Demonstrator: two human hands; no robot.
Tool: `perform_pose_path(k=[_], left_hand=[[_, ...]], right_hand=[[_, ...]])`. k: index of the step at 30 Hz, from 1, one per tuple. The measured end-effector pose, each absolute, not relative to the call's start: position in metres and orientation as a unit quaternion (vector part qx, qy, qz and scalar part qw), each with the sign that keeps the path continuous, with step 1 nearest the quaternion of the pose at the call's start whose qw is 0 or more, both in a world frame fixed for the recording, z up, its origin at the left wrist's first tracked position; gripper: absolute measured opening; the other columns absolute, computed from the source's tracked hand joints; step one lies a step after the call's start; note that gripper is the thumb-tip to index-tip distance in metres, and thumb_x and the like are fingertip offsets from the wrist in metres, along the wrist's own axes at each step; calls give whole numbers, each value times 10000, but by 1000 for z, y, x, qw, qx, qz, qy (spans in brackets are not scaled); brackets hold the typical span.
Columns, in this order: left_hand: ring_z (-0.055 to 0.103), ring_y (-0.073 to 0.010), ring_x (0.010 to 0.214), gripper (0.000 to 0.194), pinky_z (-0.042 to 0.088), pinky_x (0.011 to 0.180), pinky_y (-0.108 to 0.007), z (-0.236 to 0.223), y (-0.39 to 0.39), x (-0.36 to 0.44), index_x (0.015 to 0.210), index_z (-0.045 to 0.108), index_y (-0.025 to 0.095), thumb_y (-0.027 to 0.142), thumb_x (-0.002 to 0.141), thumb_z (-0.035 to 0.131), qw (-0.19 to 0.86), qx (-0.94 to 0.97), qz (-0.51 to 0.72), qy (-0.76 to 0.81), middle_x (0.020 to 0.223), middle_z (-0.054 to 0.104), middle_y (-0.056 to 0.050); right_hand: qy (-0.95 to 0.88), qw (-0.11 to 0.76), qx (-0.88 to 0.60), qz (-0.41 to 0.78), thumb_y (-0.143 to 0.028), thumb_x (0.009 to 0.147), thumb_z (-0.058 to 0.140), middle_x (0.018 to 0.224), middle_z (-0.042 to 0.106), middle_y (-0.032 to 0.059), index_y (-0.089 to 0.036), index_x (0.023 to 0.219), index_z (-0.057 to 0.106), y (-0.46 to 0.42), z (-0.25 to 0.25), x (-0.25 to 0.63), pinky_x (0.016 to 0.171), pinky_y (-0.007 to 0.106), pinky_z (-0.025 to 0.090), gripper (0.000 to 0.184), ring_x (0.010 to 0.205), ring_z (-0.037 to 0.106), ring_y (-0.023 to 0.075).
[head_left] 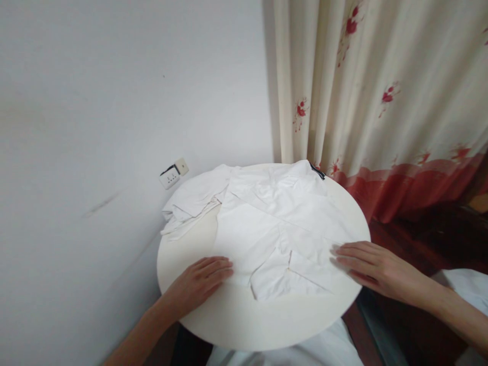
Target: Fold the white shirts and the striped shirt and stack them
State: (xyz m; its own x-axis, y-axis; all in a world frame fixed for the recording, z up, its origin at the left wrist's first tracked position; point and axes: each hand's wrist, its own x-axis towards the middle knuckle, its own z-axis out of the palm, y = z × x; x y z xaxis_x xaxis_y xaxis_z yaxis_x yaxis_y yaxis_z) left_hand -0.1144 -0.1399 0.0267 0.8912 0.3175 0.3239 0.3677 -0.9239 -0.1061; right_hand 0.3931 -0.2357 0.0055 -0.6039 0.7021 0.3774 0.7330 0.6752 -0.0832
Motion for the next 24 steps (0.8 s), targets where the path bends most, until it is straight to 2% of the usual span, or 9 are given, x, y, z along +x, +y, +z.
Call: perform_pose_path(k=[3, 7, 10, 13, 17, 21, 24], left_hand=[[676, -154, 1009, 226, 551, 897, -259, 17, -137, -126, 1085, 690, 237, 214, 1036, 470, 83, -952, -214, -202, 1085, 709, -51], [679, -136, 913, 237, 550, 828, -218, 11, -136, -132, 1065, 705, 233, 254, 1046, 470, 28, -948, -226, -224, 1011, 699, -51], [681, -154, 910, 254, 553, 832, -242, 11, -136, -133, 1062, 715, 233, 298, 1048, 470, -6, -946, -221, -236, 996, 711, -51], [666, -163, 880, 262, 543, 817, -259, 11, -136, -133, 1037, 720, 233, 317, 1044, 472, -20, -936, -217, -277, 955, 704, -44], [632, -160, 814, 274, 513, 761, -253, 11, -135, -132, 963, 709, 219, 340, 1034, 473, -52, -918, -211, -332, 864, 660, -33], [590, -165, 756, 370, 475, 707, -260, 18, -134, -123, 742, 604, 194, 381, 1021, 448, -118, -888, -213, -389, 792, 609, -30], [541, -167, 689, 426, 439, 673, -274, 22, -134, -114, 650, 478, 202, 430, 1006, 423, -152, -856, -229, -439, 709, 549, -13]], right_hand=[[-893, 191, -405, -49, -269, 986, 557, 1340, 665, 25, -343, 1377, 608, -235, 3, 406, 1024, 392, 524, 401, 1201, 638, 214], [-884, 185, -428, -41, -275, 993, 531, 1301, 687, 37, -346, 1332, 643, -233, -4, 411, 1012, 447, 517, 364, 1177, 646, 245], [-868, 218, -446, -22, -330, 980, 564, 1185, 736, 51, -326, 1194, 725, -230, -9, 408, 982, 467, 526, 268, 1088, 681, 255], [-849, 265, -457, 4, -362, 975, 563, 1057, 756, 73, -287, 1044, 765, -227, -11, 406, 901, 431, 561, 226, 992, 699, 248], [-821, 298, -482, 72, -399, 982, 536, 967, 730, 86, -246, 974, 732, -222, -10, 405, 821, 384, 568, 249, 908, 683, 240], [-787, 308, -523, 113, -423, 1008, 469, 853, 679, 67, -225, 868, 660, -217, -7, 400, 750, 361, 539, 309, 802, 643, 218], [-756, 333, -550, 120, -452, 1008, 453, 797, 653, 54, -221, 803, 614, -211, -6, 392, 727, 350, 529, 348, 760, 626, 208]])
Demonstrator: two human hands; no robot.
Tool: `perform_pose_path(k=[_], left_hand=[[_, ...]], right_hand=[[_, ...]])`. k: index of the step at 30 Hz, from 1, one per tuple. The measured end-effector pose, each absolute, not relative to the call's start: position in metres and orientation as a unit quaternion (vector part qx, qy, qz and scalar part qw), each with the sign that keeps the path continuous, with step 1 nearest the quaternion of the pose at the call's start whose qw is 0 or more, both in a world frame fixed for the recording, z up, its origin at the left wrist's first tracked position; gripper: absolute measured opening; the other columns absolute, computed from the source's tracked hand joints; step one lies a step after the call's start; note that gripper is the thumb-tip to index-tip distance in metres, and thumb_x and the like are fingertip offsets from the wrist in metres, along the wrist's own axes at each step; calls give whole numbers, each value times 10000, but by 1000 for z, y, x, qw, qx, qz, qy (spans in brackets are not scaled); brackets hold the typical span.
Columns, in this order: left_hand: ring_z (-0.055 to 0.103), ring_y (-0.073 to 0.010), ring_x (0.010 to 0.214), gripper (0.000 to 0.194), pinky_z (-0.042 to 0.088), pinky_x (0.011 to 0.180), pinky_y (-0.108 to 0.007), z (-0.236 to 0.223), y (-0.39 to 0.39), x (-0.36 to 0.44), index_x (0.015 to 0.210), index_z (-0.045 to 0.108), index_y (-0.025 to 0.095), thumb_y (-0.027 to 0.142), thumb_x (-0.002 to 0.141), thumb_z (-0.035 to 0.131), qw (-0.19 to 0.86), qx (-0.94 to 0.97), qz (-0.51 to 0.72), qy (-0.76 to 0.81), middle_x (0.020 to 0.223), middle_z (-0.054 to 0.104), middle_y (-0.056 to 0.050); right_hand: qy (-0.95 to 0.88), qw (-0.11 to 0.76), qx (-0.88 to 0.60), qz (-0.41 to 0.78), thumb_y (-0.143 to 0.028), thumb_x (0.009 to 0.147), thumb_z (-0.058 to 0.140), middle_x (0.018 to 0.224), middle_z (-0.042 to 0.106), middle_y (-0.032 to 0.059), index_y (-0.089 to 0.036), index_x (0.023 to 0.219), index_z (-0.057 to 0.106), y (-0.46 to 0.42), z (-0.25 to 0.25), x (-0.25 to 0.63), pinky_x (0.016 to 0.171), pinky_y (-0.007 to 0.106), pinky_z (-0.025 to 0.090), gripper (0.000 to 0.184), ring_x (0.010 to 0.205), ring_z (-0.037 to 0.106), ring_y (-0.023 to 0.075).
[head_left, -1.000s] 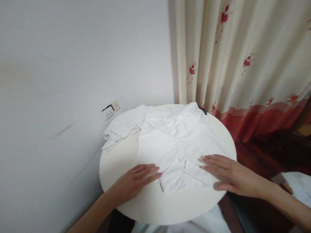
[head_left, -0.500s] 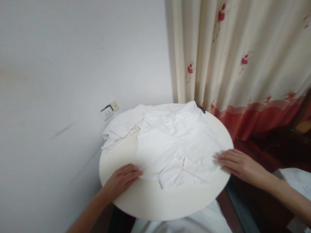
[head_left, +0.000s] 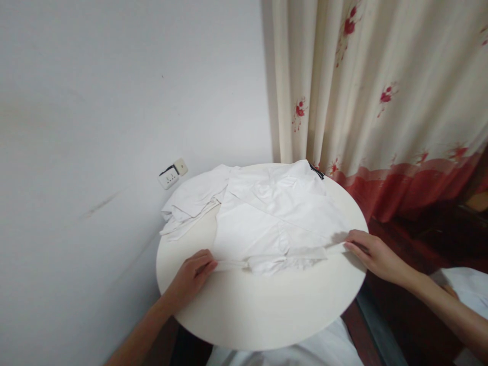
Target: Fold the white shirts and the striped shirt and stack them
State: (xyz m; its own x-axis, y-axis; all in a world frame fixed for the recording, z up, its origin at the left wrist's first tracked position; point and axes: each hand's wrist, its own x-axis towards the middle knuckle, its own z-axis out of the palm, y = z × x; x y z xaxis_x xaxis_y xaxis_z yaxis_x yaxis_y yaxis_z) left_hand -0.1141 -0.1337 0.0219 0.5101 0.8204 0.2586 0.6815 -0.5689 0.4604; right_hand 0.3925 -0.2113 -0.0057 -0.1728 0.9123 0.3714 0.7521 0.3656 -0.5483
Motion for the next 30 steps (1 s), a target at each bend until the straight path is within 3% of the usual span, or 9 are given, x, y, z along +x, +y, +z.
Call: perform_pose_path(k=[5, 10, 17, 24, 30], left_hand=[[457, -164, 608, 430, 359, 598, -274, 15, -125, -106, 625, 364, 222, 499, 945, 439, 151, 789, 260, 536, 613, 443, 23], [481, -178, 606, 436, 350, 598, -279, 12, -116, -102, 614, 445, 220, 553, 896, 455, 141, 765, 265, 571, 594, 493, 17], [507, -183, 608, 445, 356, 601, -280, 11, -113, -103, 627, 521, 213, 591, 862, 506, 139, 757, 255, 586, 599, 535, 12], [501, -174, 627, 432, 386, 624, -290, 19, -116, -107, 577, 419, 221, 532, 870, 480, 178, 791, 227, 540, 659, 517, 4], [543, -197, 674, 372, 434, 678, -320, 15, -113, -105, 590, 465, 223, 483, 856, 485, 129, 792, 215, 556, 719, 574, -26]], right_hand=[[-701, 380, -597, 92, -493, 970, 487, 783, 673, 60, -224, 769, 614, -197, -14, 387, 706, 355, 531, 358, 743, 631, 220], [-643, 389, -658, 42, -529, 914, 533, 819, 730, 75, -222, 783, 671, -189, -25, 396, 693, 359, 534, 361, 751, 669, 249], [-625, 357, -693, 25, -512, 882, 537, 794, 734, 79, -216, 771, 689, -194, -30, 414, 666, 356, 517, 351, 731, 674, 262], [-641, 336, -688, 47, -513, 869, 529, 744, 691, 53, -226, 674, 625, -197, -33, 425, 657, 335, 489, 359, 706, 639, 235], [-625, 288, -725, -32, -564, 856, 521, 820, 698, 75, -231, 681, 659, -199, -33, 420, 665, 373, 465, 401, 805, 635, 281]])
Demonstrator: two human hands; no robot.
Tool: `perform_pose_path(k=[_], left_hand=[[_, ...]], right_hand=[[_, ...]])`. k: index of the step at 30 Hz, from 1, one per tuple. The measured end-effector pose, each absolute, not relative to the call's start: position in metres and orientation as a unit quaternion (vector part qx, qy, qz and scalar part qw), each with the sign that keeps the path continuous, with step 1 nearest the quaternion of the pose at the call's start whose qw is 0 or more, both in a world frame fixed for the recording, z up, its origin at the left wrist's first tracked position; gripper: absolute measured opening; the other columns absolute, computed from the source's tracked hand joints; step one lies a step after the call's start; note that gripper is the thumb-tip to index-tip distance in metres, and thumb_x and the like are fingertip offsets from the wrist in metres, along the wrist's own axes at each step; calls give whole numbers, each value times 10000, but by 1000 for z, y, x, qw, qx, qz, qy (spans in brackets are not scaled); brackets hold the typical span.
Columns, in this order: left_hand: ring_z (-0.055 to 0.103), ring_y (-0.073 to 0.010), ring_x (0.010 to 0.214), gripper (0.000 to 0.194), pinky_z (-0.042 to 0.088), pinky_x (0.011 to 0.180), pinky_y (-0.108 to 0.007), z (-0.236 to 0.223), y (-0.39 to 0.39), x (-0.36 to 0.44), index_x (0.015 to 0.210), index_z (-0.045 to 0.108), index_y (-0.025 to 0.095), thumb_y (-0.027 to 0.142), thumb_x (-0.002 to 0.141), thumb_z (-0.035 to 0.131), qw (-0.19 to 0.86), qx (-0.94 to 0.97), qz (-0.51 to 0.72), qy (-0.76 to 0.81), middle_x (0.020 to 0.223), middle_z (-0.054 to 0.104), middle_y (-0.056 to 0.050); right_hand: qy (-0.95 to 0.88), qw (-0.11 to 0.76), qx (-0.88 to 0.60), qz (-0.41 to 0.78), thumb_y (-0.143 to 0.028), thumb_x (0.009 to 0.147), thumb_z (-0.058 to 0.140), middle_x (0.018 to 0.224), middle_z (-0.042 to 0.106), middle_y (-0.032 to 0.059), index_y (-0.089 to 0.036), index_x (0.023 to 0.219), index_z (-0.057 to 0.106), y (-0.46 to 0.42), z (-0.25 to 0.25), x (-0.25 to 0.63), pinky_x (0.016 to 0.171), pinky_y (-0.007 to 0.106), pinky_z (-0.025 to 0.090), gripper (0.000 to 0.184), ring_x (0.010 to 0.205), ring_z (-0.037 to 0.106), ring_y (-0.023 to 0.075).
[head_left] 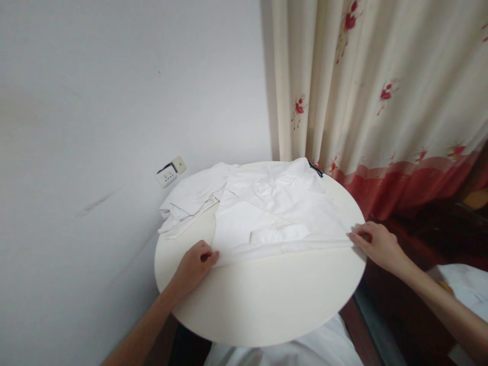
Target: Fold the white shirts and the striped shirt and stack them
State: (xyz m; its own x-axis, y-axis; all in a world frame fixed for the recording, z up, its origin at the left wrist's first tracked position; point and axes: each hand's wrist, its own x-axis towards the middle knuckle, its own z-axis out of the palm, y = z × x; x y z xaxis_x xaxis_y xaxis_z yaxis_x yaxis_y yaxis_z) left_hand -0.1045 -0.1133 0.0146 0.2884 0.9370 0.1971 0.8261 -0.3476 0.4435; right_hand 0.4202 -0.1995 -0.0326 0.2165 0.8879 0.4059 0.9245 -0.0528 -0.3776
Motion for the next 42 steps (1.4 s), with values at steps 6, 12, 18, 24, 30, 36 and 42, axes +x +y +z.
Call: perform_pose_path(k=[6, 12, 18, 24, 30, 36, 42], left_hand=[[626, -266, 897, 256, 487, 832, -413, 16, -124, -92, 888, 629, 198, 423, 939, 516, -22, 814, 257, 521, 945, 665, -82], [402, -264, 1427, 445, 316, 1183, -472, 33, -143, -7, 1458, 429, 207, 284, 1020, 417, -46, 916, 248, 313, 1493, 503, -114], [220, -287, 1522, 636, 202, 1230, -531, 10, -128, 38, 1572, 245, 137, 444, 1037, 400, 9, 960, 109, 256, 1616, 303, -173], [187, -266, 1532, 656, 175, 1243, -513, -5, -121, 23, 1601, 181, 184, 446, 1041, 399, 5, 961, 83, 263, 1645, 245, -114], [227, -275, 1520, 626, 258, 1220, -505, -2, -110, -21, 1611, 162, 283, 393, 1045, 407, -9, 954, 67, 292, 1641, 267, -51], [242, -269, 1515, 656, 239, 1233, -492, -4, -106, -90, 1613, 46, 318, 448, 1059, 372, -38, 945, 48, 320, 1645, 240, -19], [258, -260, 1508, 638, 253, 1234, -450, -3, -104, -123, 1608, 57, 316, 471, 1063, 351, -18, 944, 29, 329, 1642, 216, -12]], right_hand=[[-627, 267, -720, -128, -529, 902, 505, 1061, 695, 140, -207, 1129, 667, -202, -20, 403, 804, 524, 488, 426, 981, 622, 365], [-753, 330, -564, -81, -348, 985, 436, 1401, 566, 155, -229, 1496, 423, -189, 21, 314, 1086, 543, 399, 525, 1309, 503, 335], [-845, 226, -485, -11, -353, 981, 467, 1599, 339, 189, -97, 1568, 299, -165, -4, 247, 1202, 556, 251, 662, 1495, 277, 320], [-852, 195, -486, -20, -509, 1019, 411, 1592, 329, 201, -110, 1574, 302, -164, -23, 263, 1208, 555, 241, 692, 1498, 276, 309], [-795, 154, -583, -61, -560, 1025, 338, 1597, 312, 201, -104, 1574, 309, -178, -25, 320, 1188, 547, 285, 714, 1490, 292, 315], [-746, 131, -647, -86, -575, 1021, 304, 1601, 314, 185, -133, 1586, 290, -195, -33, 382, 1175, 590, 278, 718, 1491, 279, 334], [-751, 122, -646, -58, -566, 1020, 309, 1630, 262, 146, -198, 1615, 200, -200, -36, 401, 1178, 569, 294, 708, 1505, 242, 312]])
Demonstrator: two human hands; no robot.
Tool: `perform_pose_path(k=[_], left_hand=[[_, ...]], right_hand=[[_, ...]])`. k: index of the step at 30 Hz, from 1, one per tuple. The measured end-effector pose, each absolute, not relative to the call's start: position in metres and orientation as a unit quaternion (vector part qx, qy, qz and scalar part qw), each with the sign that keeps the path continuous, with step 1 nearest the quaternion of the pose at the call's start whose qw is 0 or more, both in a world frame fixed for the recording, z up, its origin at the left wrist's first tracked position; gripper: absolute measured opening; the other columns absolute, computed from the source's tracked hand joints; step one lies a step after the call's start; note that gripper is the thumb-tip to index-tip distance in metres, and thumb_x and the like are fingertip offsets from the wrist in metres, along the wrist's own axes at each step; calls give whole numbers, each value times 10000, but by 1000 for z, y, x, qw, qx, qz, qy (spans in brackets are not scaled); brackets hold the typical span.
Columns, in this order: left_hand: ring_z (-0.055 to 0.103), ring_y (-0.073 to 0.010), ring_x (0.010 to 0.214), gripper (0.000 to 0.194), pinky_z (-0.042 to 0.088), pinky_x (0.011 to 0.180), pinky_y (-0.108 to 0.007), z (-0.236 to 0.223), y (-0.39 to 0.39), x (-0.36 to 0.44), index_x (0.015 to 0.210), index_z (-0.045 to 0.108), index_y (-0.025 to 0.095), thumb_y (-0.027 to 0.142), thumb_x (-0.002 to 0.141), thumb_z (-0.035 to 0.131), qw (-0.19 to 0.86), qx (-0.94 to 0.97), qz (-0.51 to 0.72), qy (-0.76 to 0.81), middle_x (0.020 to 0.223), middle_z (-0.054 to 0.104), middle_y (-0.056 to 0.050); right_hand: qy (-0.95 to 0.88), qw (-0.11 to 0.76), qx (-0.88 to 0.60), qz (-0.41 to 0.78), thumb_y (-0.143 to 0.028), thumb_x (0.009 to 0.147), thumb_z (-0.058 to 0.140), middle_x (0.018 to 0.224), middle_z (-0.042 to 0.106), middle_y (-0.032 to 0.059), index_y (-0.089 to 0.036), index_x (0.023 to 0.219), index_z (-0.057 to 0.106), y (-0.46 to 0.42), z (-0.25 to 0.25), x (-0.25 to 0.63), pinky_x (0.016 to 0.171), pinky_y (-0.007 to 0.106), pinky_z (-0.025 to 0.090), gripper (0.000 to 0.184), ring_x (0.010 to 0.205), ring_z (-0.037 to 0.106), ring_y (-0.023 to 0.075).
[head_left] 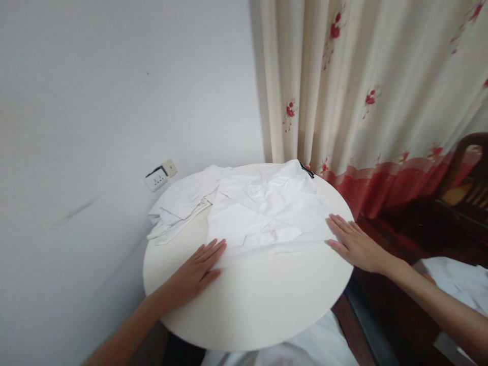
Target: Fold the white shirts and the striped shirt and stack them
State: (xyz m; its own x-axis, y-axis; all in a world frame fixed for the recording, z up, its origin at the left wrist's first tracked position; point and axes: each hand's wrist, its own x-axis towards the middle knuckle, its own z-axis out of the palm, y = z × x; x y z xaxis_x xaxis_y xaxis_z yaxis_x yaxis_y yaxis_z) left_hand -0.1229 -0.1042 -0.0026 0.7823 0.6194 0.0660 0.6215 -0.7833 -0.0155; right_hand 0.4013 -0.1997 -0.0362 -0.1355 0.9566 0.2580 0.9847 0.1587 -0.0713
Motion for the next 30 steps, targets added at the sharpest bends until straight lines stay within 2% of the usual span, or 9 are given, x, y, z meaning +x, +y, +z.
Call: perform_pose_path(k=[5, 8, 11, 14, 17, 20, 23, 27, 30], left_hand=[[317, -238, 1485, 614, 294, 1224, -413, 5, -97, -140, 1604, 155, 317, 465, 1055, 386, 15, -950, -18, -311, 1627, 257, -9], [422, -230, 1431, 550, 342, 1203, -403, 6, -93, -147, 1572, 316, 287, 421, 1048, 418, 43, -955, -17, -293, 1582, 369, -34], [550, -218, 1330, 480, 409, 1163, -378, 6, -93, -148, 1510, 454, 248, 297, 1034, 411, 73, -955, -39, -285, 1501, 499, -63], [612, -205, 1259, 493, 461, 1120, -357, 7, -96, -144, 1482, 493, 231, 211, 996, 415, 85, -951, -61, -292, 1442, 571, -61], [634, -197, 1229, 458, 495, 1083, -350, 8, -98, -144, 1413, 569, 246, 199, 985, 413, 78, -948, -71, -302, 1398, 615, -40], [662, -198, 1183, 417, 516, 1047, -348, 17, -89, -145, 1305, 660, 254, 215, 981, 402, 49, -947, -67, -311, 1323, 671, -31], [676, -205, 1147, 398, 511, 1029, -333, 49, -66, -138, 1234, 706, 258, 306, 992, 393, 24, -930, -80, -358, 1250, 715, -32], [651, -234, 1162, 496, 476, 1046, -362, 123, -29, -120, 1227, 702, 206, 427, 1002, 320, 41, -908, -137, -394, 1257, 708, -58], [645, -248, 1146, 532, 454, 1054, -394, 174, -26, -124, 1195, 707, 146, 428, 997, 301, 88, -901, -172, -389, 1235, 713, -70]], right_hand=[[-795, 141, -584, -89, -554, 995, 439, 1644, 251, 102, -281, 1618, 163, -202, -25, 412, 1181, 602, 264, 734, 1518, 202, 305], [-840, 140, -509, -126, -426, 1009, 492, 1582, 406, 49, -351, 1563, 325, -203, -13, 418, 1198, 593, 229, 583, 1475, 334, 277], [-870, 128, -448, -161, -247, 1021, 469, 1454, 574, 26, -340, 1467, 487, -202, -3, 420, 1215, 575, 189, 456, 1370, 500, 235], [-871, 128, -435, -189, -177, 1001, 476, 1362, 651, 45, -278, 1372, 592, -200, -3, 421, 1193, 527, 274, 402, 1267, 594, 221], [-859, 144, -444, -212, -168, 976, 501, 1265, 708, 57, -241, 1247, 680, -199, -10, 424, 1128, 491, 389, 333, 1161, 660, 228], [-854, 165, -449, -205, -162, 951, 509, 1207, 734, 62, -233, 1214, 702, -194, -12, 430, 1058, 469, 473, 333, 1093, 692, 231], [-837, 204, -473, -184, -170, 946, 494, 1149, 752, 69, -230, 1169, 728, -172, 13, 438, 975, 431, 541, 329, 1041, 708, 234], [-793, 242, -523, -196, -233, 980, 456, 1066, 770, 93, -178, 1081, 760, -131, 90, 439, 901, 410, 565, 324, 965, 716, 249], [-790, 252, -505, -238, -234, 993, 425, 1123, 760, 88, -171, 1136, 750, -129, 147, 435, 980, 406, 525, 361, 1026, 701, 241]])
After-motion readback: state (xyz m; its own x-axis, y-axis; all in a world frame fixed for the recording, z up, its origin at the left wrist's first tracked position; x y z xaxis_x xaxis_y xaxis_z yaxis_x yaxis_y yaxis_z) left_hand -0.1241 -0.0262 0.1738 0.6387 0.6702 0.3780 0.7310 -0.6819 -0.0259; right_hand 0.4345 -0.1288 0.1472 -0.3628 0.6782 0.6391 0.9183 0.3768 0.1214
